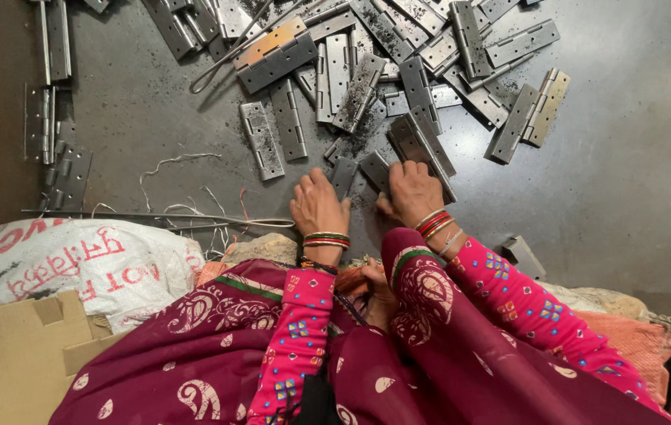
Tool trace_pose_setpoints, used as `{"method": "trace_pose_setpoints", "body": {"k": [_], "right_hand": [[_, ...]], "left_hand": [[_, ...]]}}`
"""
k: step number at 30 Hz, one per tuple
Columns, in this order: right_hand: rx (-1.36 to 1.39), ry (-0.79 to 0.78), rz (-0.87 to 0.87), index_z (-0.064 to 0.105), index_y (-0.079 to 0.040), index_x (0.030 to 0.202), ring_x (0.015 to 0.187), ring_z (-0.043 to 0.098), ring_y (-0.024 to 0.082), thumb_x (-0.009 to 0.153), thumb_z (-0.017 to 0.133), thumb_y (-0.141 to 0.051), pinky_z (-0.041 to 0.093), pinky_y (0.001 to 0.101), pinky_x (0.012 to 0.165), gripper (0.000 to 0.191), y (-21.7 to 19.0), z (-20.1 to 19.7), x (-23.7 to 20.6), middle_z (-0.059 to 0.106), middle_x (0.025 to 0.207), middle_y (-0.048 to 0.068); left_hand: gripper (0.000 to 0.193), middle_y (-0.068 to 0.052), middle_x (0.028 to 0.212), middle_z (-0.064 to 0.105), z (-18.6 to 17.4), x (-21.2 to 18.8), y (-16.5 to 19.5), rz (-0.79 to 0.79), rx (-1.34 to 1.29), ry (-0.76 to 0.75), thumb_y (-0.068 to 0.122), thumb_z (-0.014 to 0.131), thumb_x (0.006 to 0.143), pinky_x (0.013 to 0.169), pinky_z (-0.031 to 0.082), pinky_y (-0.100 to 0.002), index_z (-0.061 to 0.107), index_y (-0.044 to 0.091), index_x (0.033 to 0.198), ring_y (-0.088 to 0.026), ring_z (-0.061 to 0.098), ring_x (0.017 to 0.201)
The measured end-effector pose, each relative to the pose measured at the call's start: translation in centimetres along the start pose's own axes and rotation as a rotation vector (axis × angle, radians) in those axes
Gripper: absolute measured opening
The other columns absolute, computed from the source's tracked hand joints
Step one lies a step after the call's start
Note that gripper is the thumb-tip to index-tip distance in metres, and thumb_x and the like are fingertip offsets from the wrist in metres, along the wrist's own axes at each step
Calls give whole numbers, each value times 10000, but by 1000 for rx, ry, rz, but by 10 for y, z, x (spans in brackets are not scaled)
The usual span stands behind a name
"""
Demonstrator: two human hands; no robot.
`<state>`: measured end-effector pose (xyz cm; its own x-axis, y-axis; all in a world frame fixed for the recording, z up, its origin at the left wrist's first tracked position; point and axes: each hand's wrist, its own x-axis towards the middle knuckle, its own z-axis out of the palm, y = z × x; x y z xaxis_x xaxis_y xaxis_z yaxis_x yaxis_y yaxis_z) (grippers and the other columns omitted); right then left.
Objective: The person picks up metal hinge plates and pins from a pile on the floor, aligns the pieces, and slides a pin through the central channel of the plates to assemble them.
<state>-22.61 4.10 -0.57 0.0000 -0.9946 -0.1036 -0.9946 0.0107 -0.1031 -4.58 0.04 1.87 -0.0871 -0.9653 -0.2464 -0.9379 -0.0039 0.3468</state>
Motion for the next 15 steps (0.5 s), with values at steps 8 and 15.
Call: {"method": "trace_pose_setpoints", "body": {"k": [8,15], "right_hand": [[148,45,88,550,-1,1100,842,671,361,793,749,-262,553,474,687,449,2,3,4,649,900,161],[392,82,-56,610,-80,1157,852,720,313,805,756,-126,583,423,748,384,14,-23,-2,725,974,138]], "left_hand": [[350,-175,1004,673,5,-4,-3,81,-297,22,105,784,833,798,537,-509,563,45,1098,-390,691,935],[267,-124,860,739,-28,0,-5,161,-747,308,161,782,897,697,566,-448,565,52,1007,-324,766,789]]}}
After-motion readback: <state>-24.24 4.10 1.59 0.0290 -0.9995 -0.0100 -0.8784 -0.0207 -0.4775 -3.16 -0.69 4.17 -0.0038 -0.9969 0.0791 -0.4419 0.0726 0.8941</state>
